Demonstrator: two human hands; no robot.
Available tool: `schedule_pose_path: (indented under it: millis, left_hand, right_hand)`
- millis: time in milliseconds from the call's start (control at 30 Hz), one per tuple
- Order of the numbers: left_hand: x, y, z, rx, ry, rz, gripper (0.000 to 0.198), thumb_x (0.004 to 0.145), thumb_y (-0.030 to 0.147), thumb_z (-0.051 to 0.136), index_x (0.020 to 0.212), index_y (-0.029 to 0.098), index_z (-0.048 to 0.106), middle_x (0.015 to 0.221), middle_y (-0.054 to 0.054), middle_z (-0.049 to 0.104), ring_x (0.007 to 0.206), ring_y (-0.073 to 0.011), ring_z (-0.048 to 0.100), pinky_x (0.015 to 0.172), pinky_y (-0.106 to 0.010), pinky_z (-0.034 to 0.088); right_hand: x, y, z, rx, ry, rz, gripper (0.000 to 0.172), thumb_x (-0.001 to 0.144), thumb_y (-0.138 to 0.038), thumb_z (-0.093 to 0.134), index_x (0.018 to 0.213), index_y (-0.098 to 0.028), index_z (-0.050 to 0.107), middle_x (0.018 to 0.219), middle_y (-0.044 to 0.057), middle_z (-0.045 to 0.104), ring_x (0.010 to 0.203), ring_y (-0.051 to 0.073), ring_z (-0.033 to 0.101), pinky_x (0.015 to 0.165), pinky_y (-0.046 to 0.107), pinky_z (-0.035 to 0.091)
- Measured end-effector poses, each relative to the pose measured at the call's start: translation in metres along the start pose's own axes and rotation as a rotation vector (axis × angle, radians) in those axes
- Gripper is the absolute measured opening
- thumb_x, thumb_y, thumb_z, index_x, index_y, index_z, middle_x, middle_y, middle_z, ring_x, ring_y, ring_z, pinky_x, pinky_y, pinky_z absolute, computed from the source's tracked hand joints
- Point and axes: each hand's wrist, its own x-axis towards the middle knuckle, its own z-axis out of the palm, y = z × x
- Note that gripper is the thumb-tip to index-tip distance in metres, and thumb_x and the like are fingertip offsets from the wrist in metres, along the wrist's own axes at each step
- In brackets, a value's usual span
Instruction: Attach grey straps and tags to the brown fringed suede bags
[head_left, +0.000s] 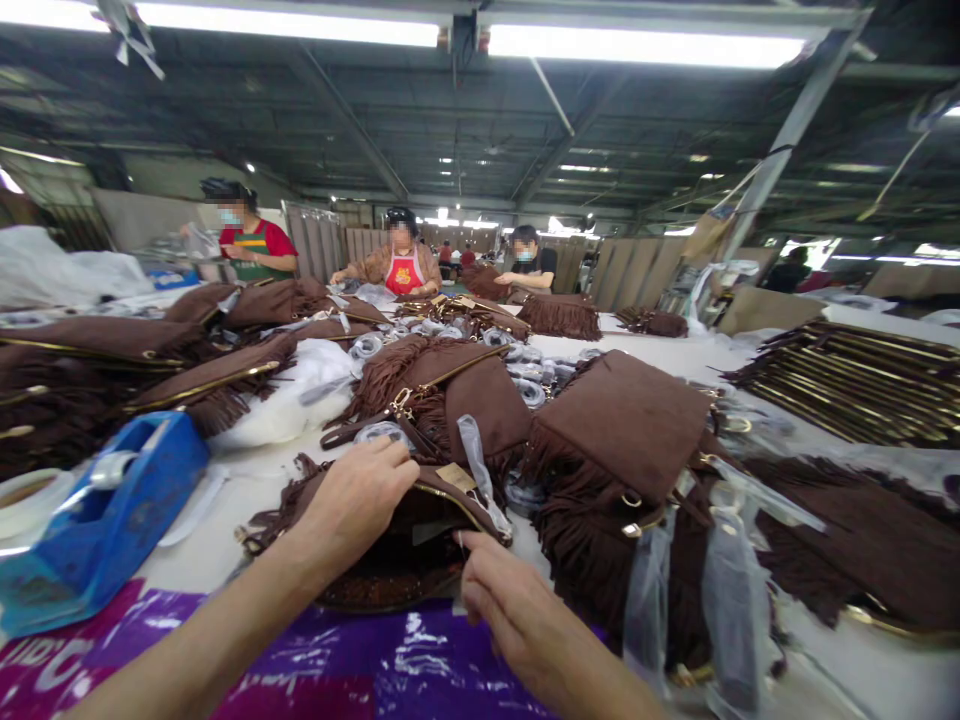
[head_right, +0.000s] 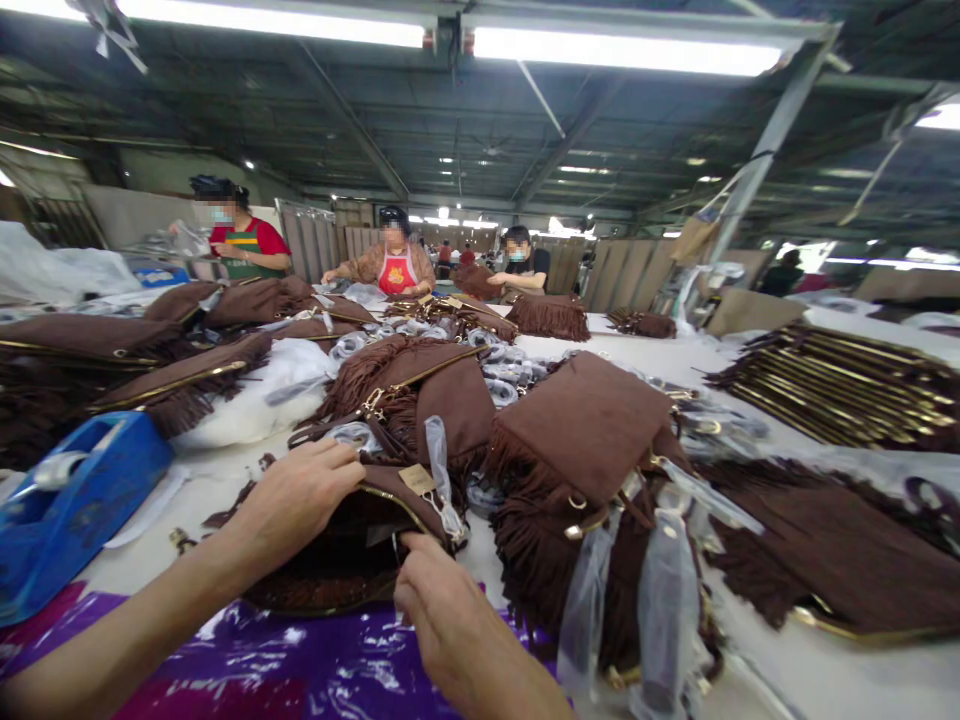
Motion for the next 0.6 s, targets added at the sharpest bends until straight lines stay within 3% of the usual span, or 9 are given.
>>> schedule_pose_path:
  millis: [133, 233, 300, 367, 467, 533, 600]
  left_hand:
    - [-0.008, 0.020, 0.001, -0.073, 0.141, -0.035, 0.021, 0.091, 0.012, 0.042, 0.086, 0.018, 0.062, 0.086, -0.005, 0.058, 0.082, -0.0203, 0.055, 0.070, -0.029, 0.045]
    - [-0.023, 0.041, 0.023, -0.241, -0.037, 0.117, 0.022, 0.089, 0.012, 0.043, 0.090, 0.020, 0.062, 0.083, -0.004, 0.060, 0.075, -0.0182, 0.058, 0.067, -0.027, 0.047]
    - [-0.027, 0.049, 0.039, -0.316, -0.172, 0.130, 0.026, 0.083, 0.006, 0.042, 0.090, 0.018, 0.064, 0.086, -0.007, 0.066, 0.078, -0.0208, 0.062, 0.072, -0.030, 0.050]
    - [-0.023, 0.046, 0.052, -0.406, -0.210, 0.053, 0.034, 0.080, 0.002, 0.041, 0.097, 0.016, 0.067, 0.099, -0.011, 0.070, 0.089, -0.0243, 0.065, 0.081, -0.035, 0.050]
    - [-0.011, 0.031, 0.062, -0.575, -0.154, -0.065, 0.052, 0.078, 0.000, 0.036, 0.120, 0.018, 0.062, 0.123, -0.009, 0.066, 0.109, -0.0253, 0.061, 0.096, -0.037, 0.045]
    - [-0.003, 0.023, 0.064, -0.649, -0.165, -0.091, 0.059, 0.078, 0.000, 0.033, 0.127, 0.021, 0.058, 0.128, -0.006, 0.064, 0.114, -0.0249, 0.059, 0.100, -0.037, 0.043]
    - [0.003, 0.021, 0.064, -0.685, -0.210, -0.091, 0.056, 0.080, 0.002, 0.033, 0.123, 0.022, 0.062, 0.125, -0.005, 0.066, 0.112, -0.0252, 0.061, 0.098, -0.037, 0.044]
  right_hand:
    - [0.013, -0.001, -0.012, 0.106, 0.027, 0.049, 0.030, 0.100, -0.029, 0.032, 0.081, -0.022, 0.054, 0.110, 0.004, 0.055, 0.100, 0.017, 0.056, 0.084, 0.028, 0.048]
    - [0.018, 0.001, -0.018, 0.068, -0.020, 0.064, 0.028, 0.100, -0.031, 0.034, 0.080, -0.022, 0.052, 0.094, 0.001, 0.056, 0.091, 0.017, 0.057, 0.086, 0.030, 0.046]
    - [0.019, 0.004, -0.021, 0.047, -0.041, 0.058, 0.028, 0.099, -0.032, 0.035, 0.078, -0.022, 0.050, 0.089, 0.001, 0.056, 0.091, 0.017, 0.056, 0.090, 0.032, 0.044]
    - [0.019, 0.006, -0.024, 0.054, -0.044, 0.058, 0.029, 0.099, -0.034, 0.036, 0.076, -0.022, 0.048, 0.095, 0.003, 0.058, 0.105, 0.020, 0.055, 0.099, 0.035, 0.039]
    - [0.017, 0.011, -0.027, 0.040, -0.059, 0.109, 0.031, 0.099, -0.036, 0.034, 0.078, -0.022, 0.051, 0.114, 0.007, 0.060, 0.128, 0.024, 0.043, 0.107, 0.038, 0.031]
    - [0.015, 0.015, -0.028, -0.012, -0.072, 0.151, 0.029, 0.099, -0.035, 0.034, 0.082, -0.022, 0.054, 0.124, 0.009, 0.057, 0.127, 0.024, 0.044, 0.105, 0.038, 0.033]
    - [0.013, 0.016, -0.027, -0.075, -0.082, 0.165, 0.027, 0.099, -0.033, 0.033, 0.090, -0.022, 0.056, 0.115, 0.007, 0.060, 0.111, 0.022, 0.054, 0.095, 0.034, 0.039]
